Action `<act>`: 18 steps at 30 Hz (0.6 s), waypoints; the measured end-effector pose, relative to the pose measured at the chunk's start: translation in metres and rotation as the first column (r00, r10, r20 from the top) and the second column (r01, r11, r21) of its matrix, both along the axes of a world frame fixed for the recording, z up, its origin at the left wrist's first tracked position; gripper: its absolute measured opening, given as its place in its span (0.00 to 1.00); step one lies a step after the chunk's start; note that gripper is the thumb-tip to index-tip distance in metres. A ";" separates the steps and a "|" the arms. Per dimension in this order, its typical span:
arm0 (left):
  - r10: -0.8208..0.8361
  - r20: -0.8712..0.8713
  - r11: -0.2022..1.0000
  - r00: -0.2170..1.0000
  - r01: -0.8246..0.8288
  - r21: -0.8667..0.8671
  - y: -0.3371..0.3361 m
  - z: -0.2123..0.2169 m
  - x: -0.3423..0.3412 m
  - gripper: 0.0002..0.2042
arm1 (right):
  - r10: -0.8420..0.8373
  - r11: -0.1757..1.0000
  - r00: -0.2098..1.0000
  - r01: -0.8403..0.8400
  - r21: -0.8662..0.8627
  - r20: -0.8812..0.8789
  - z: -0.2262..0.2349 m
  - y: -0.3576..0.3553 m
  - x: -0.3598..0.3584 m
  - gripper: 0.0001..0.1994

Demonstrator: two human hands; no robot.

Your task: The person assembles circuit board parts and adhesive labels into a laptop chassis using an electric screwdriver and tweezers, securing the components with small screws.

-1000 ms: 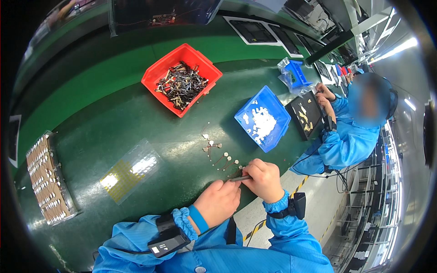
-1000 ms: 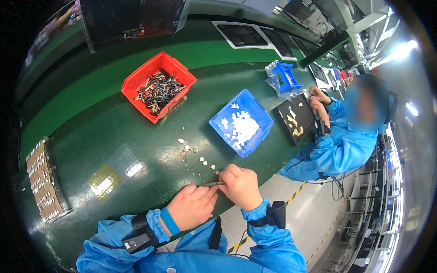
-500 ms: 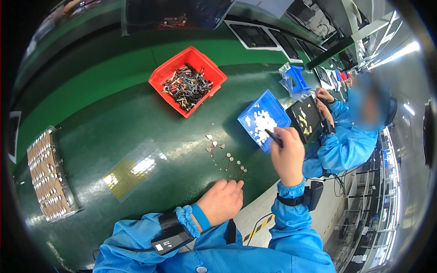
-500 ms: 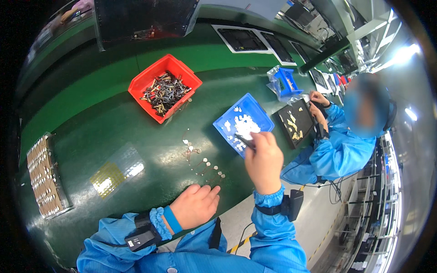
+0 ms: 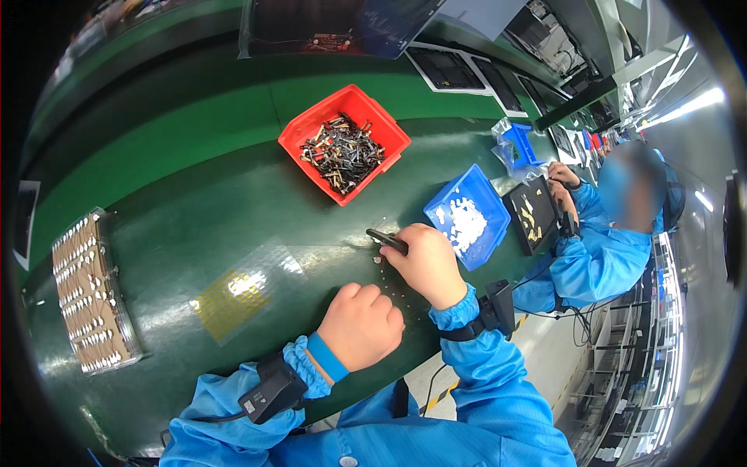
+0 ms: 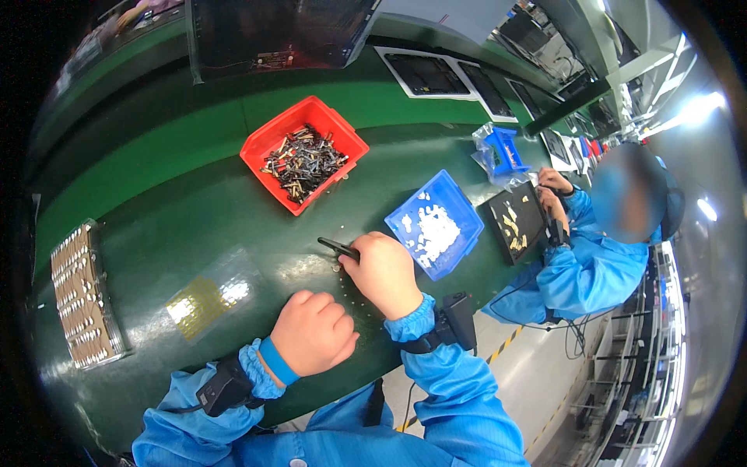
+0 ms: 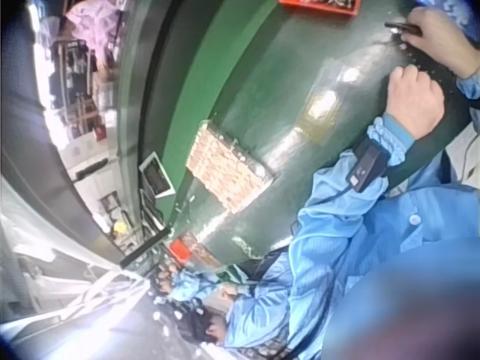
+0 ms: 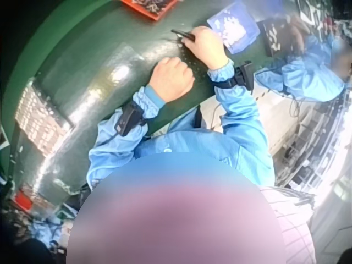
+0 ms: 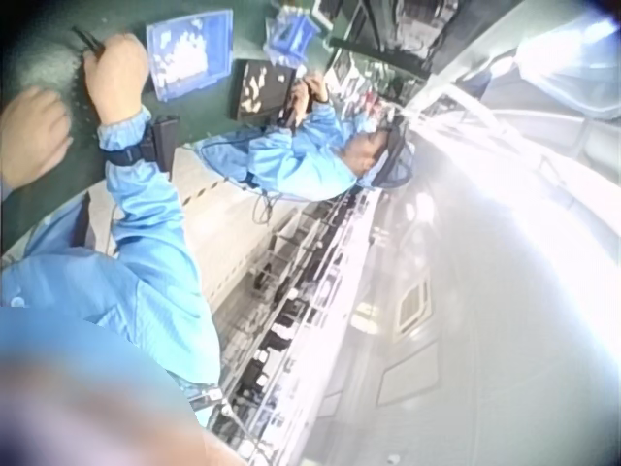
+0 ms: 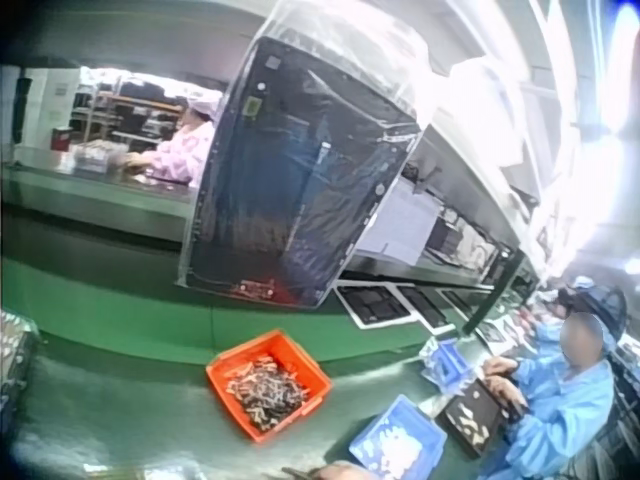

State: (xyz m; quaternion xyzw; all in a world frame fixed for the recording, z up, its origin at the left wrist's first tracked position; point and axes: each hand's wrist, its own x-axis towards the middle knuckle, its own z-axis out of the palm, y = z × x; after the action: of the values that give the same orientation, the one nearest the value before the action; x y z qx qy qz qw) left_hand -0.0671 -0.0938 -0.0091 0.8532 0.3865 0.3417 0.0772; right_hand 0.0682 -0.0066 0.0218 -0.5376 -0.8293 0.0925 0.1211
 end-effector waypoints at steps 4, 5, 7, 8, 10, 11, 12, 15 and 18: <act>0.130 0.148 0.988 0.980 -0.115 -0.107 0.008 0.007 -0.007 0.07 | -0.059 0.997 0.989 0.050 -0.062 -0.135 0.004 0.005 0.004 0.09; 0.188 0.207 0.977 0.960 -0.160 -0.142 0.011 0.009 -0.008 0.06 | -0.095 0.993 0.971 0.077 -0.088 -0.218 0.006 0.007 0.006 0.09; 0.226 0.280 0.967 0.933 -0.181 -0.178 0.015 0.009 -0.012 0.05 | -0.084 0.994 0.949 0.060 -0.086 -0.305 0.003 0.009 0.009 0.09; 0.261 0.352 0.957 0.899 -0.194 -0.215 0.018 0.010 -0.014 0.05 | -0.072 0.996 0.919 0.049 -0.071 -0.388 0.002 0.009 0.009 0.09; 0.284 0.393 0.952 0.875 -0.206 -0.227 0.023 0.013 -0.017 0.07 | -0.061 0.998 0.882 0.042 -0.052 -0.467 0.001 0.008 0.012 0.09; 0.306 0.432 0.946 0.848 -0.217 -0.242 0.026 0.016 -0.017 0.08 | -0.049 0.999 0.875 0.051 -0.010 -0.481 0.001 0.008 0.014 0.08; 0.334 0.445 0.935 0.831 -0.233 -0.267 0.028 0.019 -0.018 0.10 | -0.034 0.998 0.867 0.057 0.031 -0.498 0.000 0.007 0.014 0.08; 0.342 0.491 0.938 0.801 -0.263 -0.225 0.037 0.024 -0.014 0.09 | -0.135 0.988 0.737 0.050 -0.147 -0.662 0.012 -0.002 0.012 0.07; 0.345 0.519 0.875 0.782 -0.069 -0.479 0.037 0.027 -0.011 0.06 | -0.210 0.965 0.678 0.026 -0.263 -0.704 0.030 -0.016 0.007 0.05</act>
State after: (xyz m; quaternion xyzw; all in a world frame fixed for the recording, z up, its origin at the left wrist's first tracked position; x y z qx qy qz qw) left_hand -0.0779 -0.0570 0.0183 0.6155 0.5030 0.5009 0.3425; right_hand 0.0754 -0.0225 0.0519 -0.5197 -0.6601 0.3854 0.3817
